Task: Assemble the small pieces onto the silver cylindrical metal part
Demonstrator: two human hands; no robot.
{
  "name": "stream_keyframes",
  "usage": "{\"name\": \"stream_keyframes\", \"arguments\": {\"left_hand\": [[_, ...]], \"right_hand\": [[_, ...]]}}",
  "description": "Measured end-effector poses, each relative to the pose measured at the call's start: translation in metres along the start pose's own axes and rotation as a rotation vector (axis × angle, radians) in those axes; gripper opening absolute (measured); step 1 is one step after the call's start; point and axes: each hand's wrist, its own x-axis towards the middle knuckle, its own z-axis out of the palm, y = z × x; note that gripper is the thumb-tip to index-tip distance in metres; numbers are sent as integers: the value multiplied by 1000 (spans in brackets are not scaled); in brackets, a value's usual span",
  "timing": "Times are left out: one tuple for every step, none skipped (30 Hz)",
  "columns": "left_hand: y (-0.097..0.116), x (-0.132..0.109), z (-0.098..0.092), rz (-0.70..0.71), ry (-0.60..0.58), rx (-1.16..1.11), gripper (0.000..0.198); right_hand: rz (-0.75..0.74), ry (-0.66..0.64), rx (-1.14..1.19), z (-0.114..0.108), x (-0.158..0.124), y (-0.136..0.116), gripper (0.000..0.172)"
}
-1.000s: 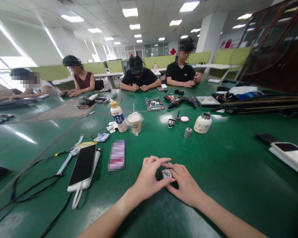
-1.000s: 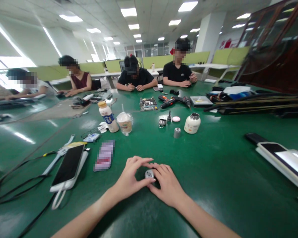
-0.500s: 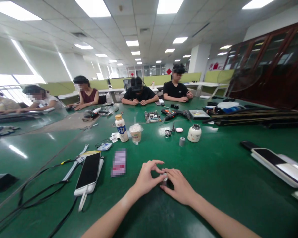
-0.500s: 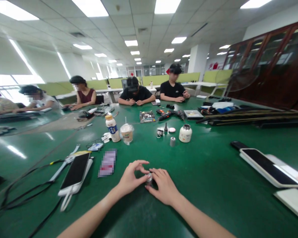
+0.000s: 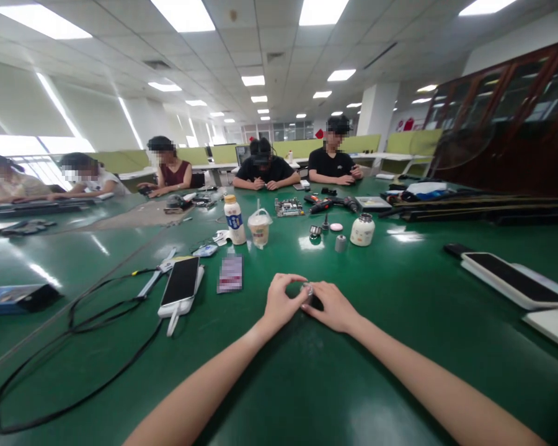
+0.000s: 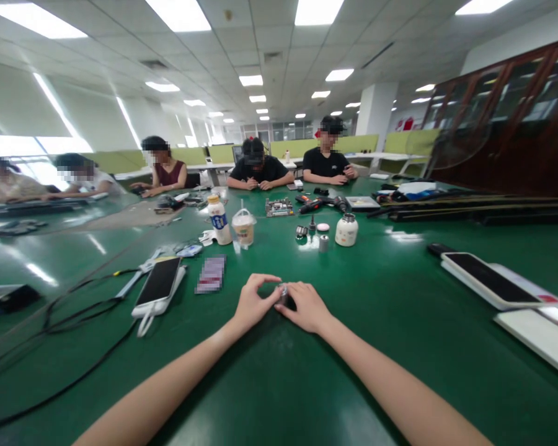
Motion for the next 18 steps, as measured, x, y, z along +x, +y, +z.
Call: {"name": "stream_keyframes", "arguments": {"left_hand": [[1,0,1,-9,-5,-8,12],[2,-1,3,-17,-11,-22,11],[3,-1,4,-24,-14,-41,12],[4,-2,6,-30,-13,-61,13],[4,-3,7,-37,-9,-81,14],[4,-4,8,-44,-7,-105,16],[4,-7,8,-53,-8,-131,17],[4,-10,8,-61,-13,-155,18],[4,-14,7,-69,-22,-177,20],[5,-19,6,-76,-32,-196,21],[5,-24,4,-84,-43,-214,23],[6,-30,3,-93,-54,-229,24],[7,-36,2,-103,-64,-241,26],[8,-41,1,-112,-71,-251,26],[9,-46,1,-120,-75,-257,26],[11,-51,0,-126,-74,-258,26],[13,-55,0,-130,-68,-255,26],[16,-59,0,-129,-58,-246,26]], "right_hand": [[4,-6,-26,0,0,0,41],[8,-11,-53,-1,1,-1,40],[15,-9,-76,-2,1,-2,39],[23,-3,-98,-3,0,-4,38],[33,5,-118,-3,0,-7,37],[42,15,-139,-4,-2,-10,37],[51,23,-160,-5,-4,-13,36],[58,30,-179,-5,-7,-17,36],[61,35,-195,-5,-11,-22,36],[62,37,-207,-5,-15,-27,37],[61,36,-215,-5,-20,-32,38],[58,33,-221,-6,-24,-37,39],[56,30,-224,-6,-29,-41,42],[57,28,-227,-6,-33,-45,44],[59,26,-230,-6,-36,-49,45],[62,25,-232,-7,-39,-53,46],[66,26,-234,-7,-42,-56,46],[67,31,-235,-8,-44,-58,46]]}}
